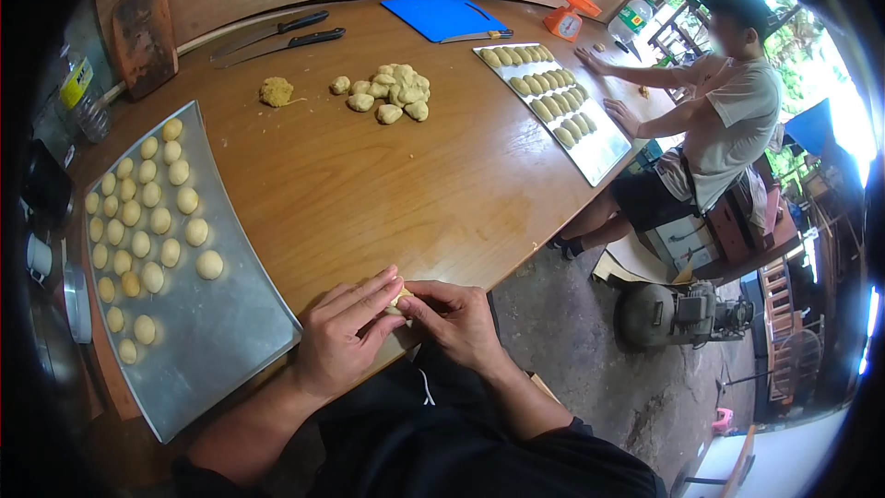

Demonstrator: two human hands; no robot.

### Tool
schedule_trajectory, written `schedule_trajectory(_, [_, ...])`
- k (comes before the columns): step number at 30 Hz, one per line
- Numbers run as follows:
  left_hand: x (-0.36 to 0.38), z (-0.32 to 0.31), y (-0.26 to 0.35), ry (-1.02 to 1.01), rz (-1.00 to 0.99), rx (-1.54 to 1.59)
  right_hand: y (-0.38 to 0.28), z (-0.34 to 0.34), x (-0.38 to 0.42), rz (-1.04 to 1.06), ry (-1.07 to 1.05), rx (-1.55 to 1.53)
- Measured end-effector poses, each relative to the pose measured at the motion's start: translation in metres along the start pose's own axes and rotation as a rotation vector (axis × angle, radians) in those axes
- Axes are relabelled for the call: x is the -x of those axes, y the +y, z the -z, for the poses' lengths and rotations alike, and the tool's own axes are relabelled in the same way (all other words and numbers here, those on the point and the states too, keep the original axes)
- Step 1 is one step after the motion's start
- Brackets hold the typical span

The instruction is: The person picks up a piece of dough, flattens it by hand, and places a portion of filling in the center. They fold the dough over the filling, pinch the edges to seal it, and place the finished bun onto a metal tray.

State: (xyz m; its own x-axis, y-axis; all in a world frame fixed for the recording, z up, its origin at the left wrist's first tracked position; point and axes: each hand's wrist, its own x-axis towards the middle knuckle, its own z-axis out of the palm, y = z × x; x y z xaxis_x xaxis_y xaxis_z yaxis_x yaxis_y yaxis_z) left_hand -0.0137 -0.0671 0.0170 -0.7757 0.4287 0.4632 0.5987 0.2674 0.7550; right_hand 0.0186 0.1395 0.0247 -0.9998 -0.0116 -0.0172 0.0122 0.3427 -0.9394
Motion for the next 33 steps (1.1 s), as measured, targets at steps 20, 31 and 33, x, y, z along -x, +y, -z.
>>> schedule_trajectory(20, [-0.004, -0.003, 0.019, 0.112, 0.012, 0.127, 0.0, 0.003, -0.002, -0.113, -0.039, -0.341])
schedule_trajectory(31, [0.002, -0.002, -0.009, -0.116, 0.664, 1.008, -0.001, 0.0, 0.003, 0.538, -0.106, 0.162])
schedule_trajectory(33, [0.004, -0.002, -0.013, -0.139, 0.624, 1.009, -0.009, 0.003, 0.003, 0.555, -0.147, 0.189])
